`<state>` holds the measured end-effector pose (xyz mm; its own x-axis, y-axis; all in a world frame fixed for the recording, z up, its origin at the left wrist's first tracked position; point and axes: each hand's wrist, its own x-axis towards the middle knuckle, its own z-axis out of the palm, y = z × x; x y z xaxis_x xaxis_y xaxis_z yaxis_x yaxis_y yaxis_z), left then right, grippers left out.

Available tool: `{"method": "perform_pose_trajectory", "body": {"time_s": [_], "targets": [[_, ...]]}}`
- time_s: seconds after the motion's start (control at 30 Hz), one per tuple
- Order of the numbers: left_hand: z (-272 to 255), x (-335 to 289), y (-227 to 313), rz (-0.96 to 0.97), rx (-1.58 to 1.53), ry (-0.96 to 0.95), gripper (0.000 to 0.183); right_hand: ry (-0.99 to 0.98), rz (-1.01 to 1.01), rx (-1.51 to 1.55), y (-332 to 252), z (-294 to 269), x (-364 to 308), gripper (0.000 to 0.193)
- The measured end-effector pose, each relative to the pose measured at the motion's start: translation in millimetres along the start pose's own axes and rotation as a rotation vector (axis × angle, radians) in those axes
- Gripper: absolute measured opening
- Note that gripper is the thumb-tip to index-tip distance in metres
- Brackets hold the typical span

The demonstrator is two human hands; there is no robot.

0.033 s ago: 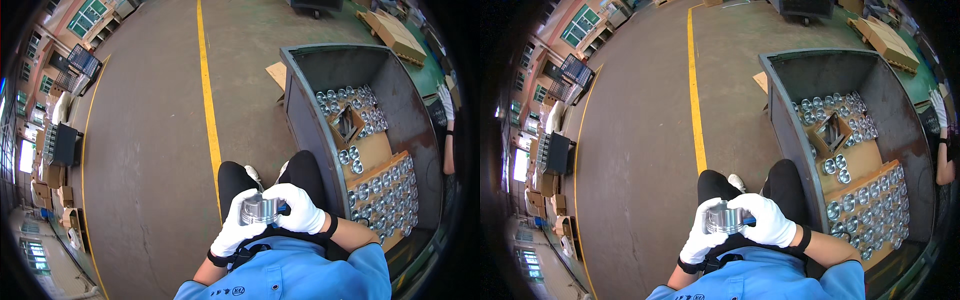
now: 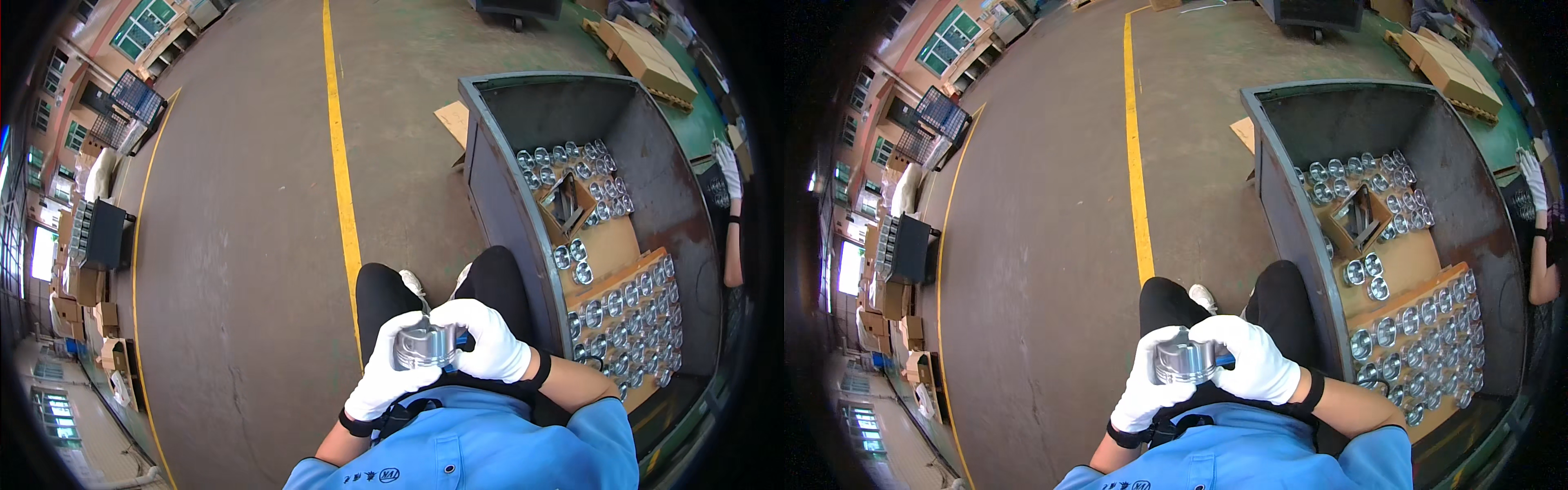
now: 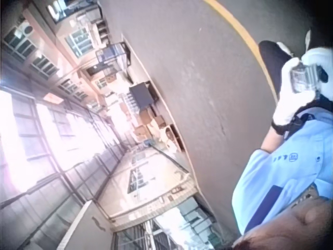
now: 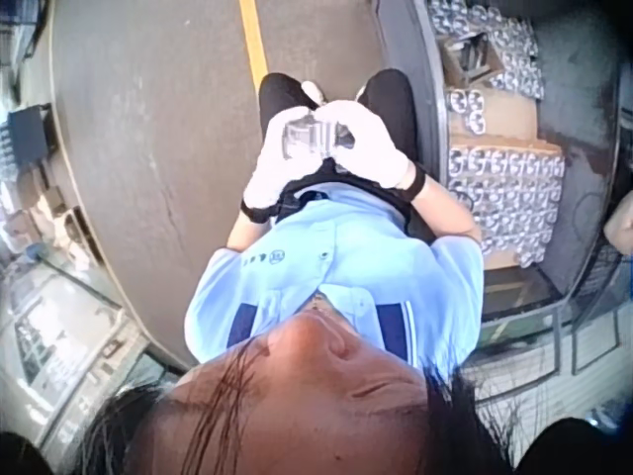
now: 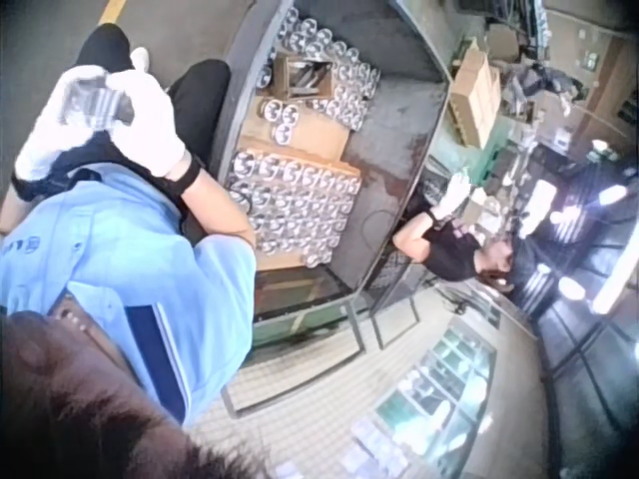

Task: Inspecting and sorting metal engine pistons from a large bin into a partitioned workspace.

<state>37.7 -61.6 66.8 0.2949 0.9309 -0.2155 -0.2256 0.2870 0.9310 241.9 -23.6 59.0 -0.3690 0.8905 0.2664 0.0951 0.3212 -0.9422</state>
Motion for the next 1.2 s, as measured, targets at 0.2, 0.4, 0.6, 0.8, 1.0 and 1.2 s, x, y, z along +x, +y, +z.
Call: {"method": "perform_pose_trajectory", "body": {"time_s": [0.2, 0.4, 0.6, 0.8, 1.0, 1.2], "targets": [[0, 1, -4, 0.425, 0.409, -0.075, 0.092, 0.019, -0.181, -0.101, 11, 3, 0, 0.05], [6, -5, 0, 0.179, 0.294, 0.055, 0.087, -0.03, -0.105, -0.064, 6, 2, 0, 0.052], [11, 5, 1, 0.503, 0.79, 0.184, 0.089, -0.008, -0.232, -0.223, 6, 4, -1, 0.05], [10, 4, -2, 0.319, 0.271, 0.201, 0.092, -0.006, 0.089, 0.074, 16, 5, -12, 0.05], [-2, 7, -1, -0.143, -0.058, 0.058, 0.066, -0.063, 0.279, 0.341, 19, 6, -19, 0.058], [-6, 6, -7, 0.064, -0.065, 0.063, 0.058, -0.091, 0.043, 0.14, 3, -1, -2, 0.06]]}}
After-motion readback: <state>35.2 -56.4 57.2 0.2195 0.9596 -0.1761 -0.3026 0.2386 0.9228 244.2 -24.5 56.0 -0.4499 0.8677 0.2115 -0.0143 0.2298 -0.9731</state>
